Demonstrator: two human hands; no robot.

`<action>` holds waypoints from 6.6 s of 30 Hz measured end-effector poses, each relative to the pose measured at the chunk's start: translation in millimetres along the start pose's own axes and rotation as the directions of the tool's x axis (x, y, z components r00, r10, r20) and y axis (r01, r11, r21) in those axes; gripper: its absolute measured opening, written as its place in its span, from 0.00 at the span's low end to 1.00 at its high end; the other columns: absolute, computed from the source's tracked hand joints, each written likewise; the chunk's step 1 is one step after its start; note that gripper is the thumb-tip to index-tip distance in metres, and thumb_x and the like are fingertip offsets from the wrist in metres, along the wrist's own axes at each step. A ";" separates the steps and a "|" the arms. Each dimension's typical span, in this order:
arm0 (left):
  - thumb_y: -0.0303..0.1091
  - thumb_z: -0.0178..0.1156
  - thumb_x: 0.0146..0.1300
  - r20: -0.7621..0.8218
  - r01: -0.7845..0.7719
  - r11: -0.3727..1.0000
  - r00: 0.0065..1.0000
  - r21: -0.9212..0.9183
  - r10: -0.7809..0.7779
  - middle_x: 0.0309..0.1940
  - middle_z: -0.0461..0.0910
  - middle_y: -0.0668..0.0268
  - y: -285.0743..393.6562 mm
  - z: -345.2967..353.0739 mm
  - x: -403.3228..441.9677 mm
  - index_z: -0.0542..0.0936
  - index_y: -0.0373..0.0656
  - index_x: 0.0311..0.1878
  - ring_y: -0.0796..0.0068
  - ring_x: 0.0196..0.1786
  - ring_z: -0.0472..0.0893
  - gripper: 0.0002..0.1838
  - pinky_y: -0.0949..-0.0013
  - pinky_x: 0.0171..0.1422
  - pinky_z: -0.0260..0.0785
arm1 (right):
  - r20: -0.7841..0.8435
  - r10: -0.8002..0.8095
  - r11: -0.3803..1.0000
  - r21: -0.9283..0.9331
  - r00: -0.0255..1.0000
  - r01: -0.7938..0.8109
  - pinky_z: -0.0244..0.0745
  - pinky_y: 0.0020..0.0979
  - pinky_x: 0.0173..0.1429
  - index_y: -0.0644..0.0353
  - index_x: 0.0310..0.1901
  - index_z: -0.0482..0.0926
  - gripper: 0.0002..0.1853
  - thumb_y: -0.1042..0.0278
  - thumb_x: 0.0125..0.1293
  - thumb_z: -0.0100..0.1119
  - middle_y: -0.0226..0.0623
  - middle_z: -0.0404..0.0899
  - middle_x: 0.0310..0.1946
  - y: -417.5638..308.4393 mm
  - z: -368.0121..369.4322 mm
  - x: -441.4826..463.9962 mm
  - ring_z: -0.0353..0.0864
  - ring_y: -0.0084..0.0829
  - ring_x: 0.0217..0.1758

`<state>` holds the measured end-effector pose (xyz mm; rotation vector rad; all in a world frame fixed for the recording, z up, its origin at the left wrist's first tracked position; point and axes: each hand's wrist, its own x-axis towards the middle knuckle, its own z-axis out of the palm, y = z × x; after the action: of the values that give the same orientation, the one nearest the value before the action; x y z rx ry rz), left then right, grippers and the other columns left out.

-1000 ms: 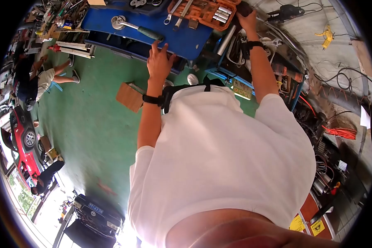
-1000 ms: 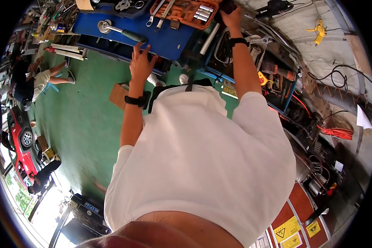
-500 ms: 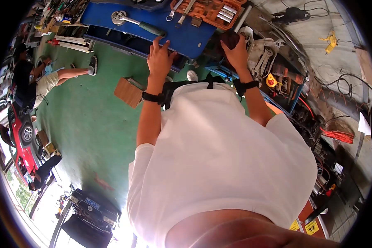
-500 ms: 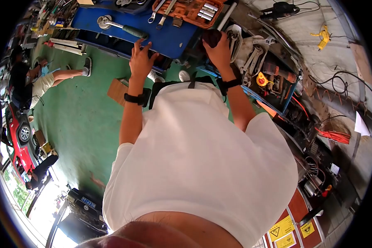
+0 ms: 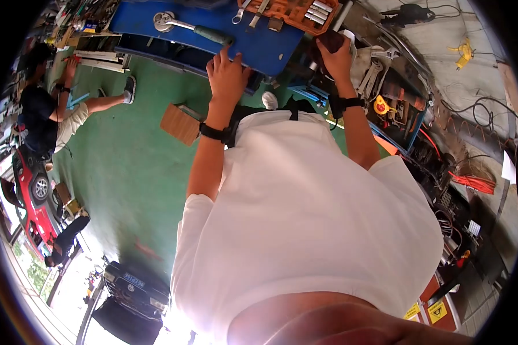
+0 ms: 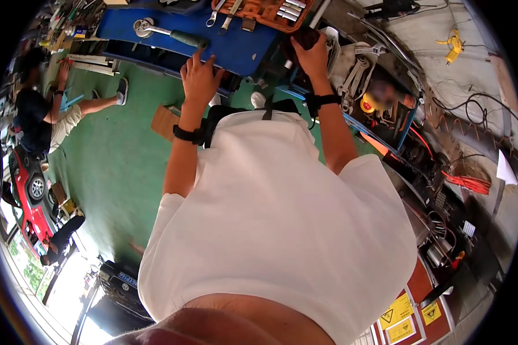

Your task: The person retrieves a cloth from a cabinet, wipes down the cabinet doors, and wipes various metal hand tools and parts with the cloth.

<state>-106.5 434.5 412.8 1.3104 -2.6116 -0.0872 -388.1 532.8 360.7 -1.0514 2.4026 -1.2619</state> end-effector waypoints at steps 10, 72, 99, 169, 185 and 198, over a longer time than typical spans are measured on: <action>0.37 0.64 0.61 0.094 -0.285 0.836 0.925 -0.470 0.368 0.39 0.79 0.60 39.9 23.8 58.3 0.79 0.46 0.42 0.54 0.43 0.81 0.09 0.54 0.44 0.75 | 0.048 0.151 0.988 -0.036 0.987 -0.149 0.76 0.44 0.55 0.65 0.60 0.65 0.40 0.46 0.55 0.72 0.56 0.80 0.50 -25.5 3.2 -51.9 0.81 0.54 0.52; 0.37 0.63 0.57 0.096 -0.591 0.442 0.524 -0.674 0.846 0.37 0.82 0.57 -7.5 51.1 79.3 0.77 0.43 0.41 0.53 0.43 0.81 0.12 0.53 0.45 0.72 | -0.284 0.193 0.897 -0.338 0.939 -0.286 0.76 0.52 0.54 0.58 0.61 0.65 0.39 0.45 0.55 0.70 0.57 0.76 0.54 -52.0 36.1 -58.6 0.79 0.59 0.53; 0.41 0.64 0.52 0.308 -0.470 0.669 0.633 -0.575 0.710 0.36 0.83 0.52 7.6 40.5 81.6 0.80 0.39 0.40 0.47 0.43 0.82 0.17 0.47 0.46 0.72 | -0.002 0.234 0.972 -0.025 0.972 -0.234 0.78 0.39 0.56 0.62 0.62 0.66 0.36 0.52 0.59 0.71 0.54 0.81 0.50 -101.3 40.5 -82.3 0.83 0.48 0.54; 0.26 0.69 0.45 -0.129 0.001 0.828 0.988 -0.561 -0.088 0.55 0.76 0.60 0.6 -18.9 -18.1 0.78 0.56 0.58 0.52 0.56 0.78 0.32 0.55 0.58 0.75 | 0.772 -0.355 0.757 -0.092 0.527 0.646 0.78 0.46 0.46 0.68 0.35 0.80 0.19 0.62 0.48 0.75 0.54 0.81 0.33 -103.8 58.1 -31.9 0.81 0.55 0.41; 0.38 0.46 0.73 0.171 0.340 0.248 0.837 -0.907 -0.520 0.40 0.79 0.49 -74.0 -129.0 -367.6 0.77 0.35 0.56 0.51 0.39 0.80 0.19 0.60 0.47 0.72 | 0.762 -0.646 0.673 0.535 0.052 0.511 0.75 0.41 0.53 0.65 0.51 0.76 0.21 0.78 0.54 0.64 0.50 0.78 0.45 -204.4 76.1 -308.3 0.79 0.51 0.49; 0.44 0.50 0.71 0.343 0.651 -0.245 0.024 -0.718 -0.939 0.37 0.82 0.52 -161.6 -133.9 -671.2 0.82 0.34 0.40 0.60 0.32 0.80 0.21 0.59 0.37 0.70 | 0.737 -0.525 0.505 0.673 -0.427 0.541 0.70 0.39 0.38 0.64 0.37 0.66 0.14 0.81 0.56 0.64 0.47 0.72 0.29 -324.2 194.7 -543.7 0.74 0.51 0.33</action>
<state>438.5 878.9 406.8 2.0997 -0.4848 -0.9546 256.7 665.1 434.0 -2.2583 0.4654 -0.0962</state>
